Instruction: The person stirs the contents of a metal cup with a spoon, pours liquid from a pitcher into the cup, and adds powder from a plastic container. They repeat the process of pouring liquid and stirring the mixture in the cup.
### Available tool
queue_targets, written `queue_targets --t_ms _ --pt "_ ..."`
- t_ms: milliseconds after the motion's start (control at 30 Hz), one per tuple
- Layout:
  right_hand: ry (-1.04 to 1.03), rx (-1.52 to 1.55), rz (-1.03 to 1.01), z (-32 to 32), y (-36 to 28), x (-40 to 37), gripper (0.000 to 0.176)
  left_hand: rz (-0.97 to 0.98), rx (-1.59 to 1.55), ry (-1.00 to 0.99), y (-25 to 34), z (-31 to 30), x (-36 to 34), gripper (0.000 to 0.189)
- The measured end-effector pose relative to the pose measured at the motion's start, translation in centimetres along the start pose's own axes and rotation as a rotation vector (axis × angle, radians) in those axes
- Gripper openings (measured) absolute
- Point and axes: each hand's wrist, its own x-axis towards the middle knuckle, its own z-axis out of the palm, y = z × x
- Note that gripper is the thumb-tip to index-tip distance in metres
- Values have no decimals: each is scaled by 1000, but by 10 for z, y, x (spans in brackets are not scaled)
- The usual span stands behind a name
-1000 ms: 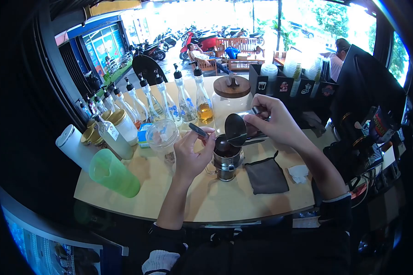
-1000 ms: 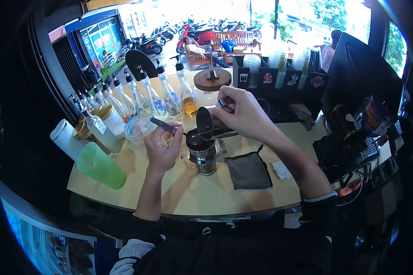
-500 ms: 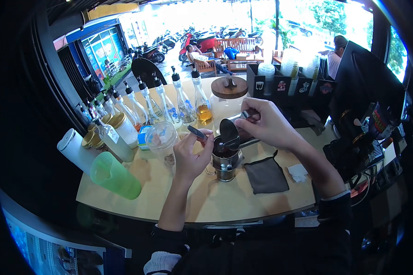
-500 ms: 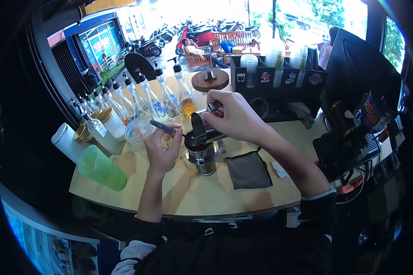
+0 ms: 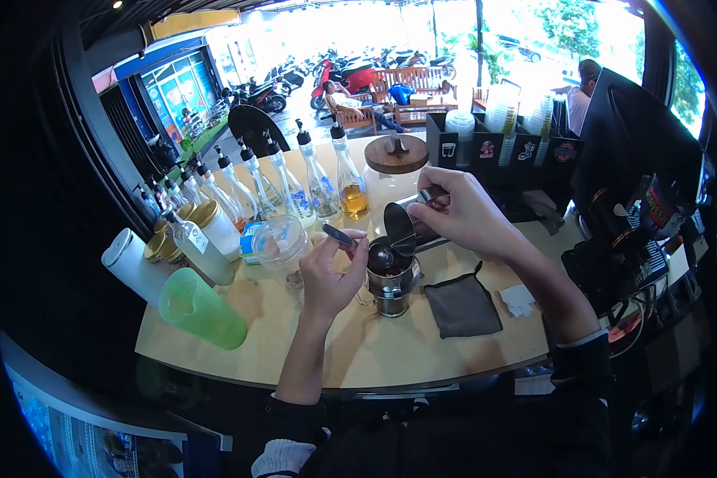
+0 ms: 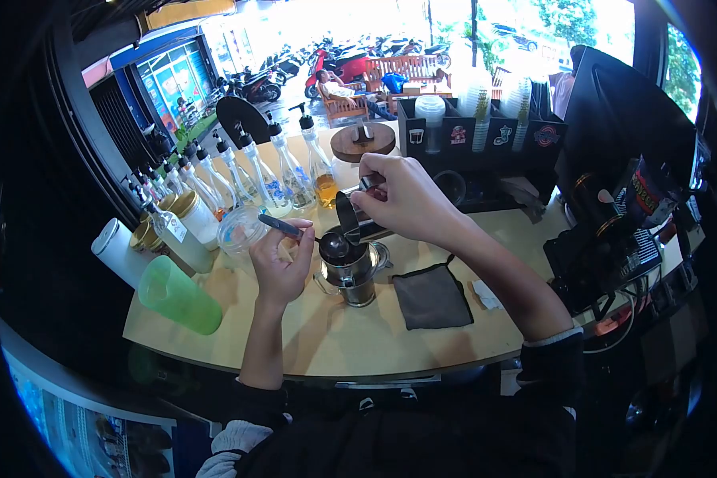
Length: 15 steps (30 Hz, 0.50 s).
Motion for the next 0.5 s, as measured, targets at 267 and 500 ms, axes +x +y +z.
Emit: queue_targets --t_ms 267,500 --pt "21 -2 -15 1 6 6 25 -3 -1 -31 -3 -3 -1 9" --pt "16 -38 -12 0 7 10 25 15 37 -65 -8 -9 1 10"
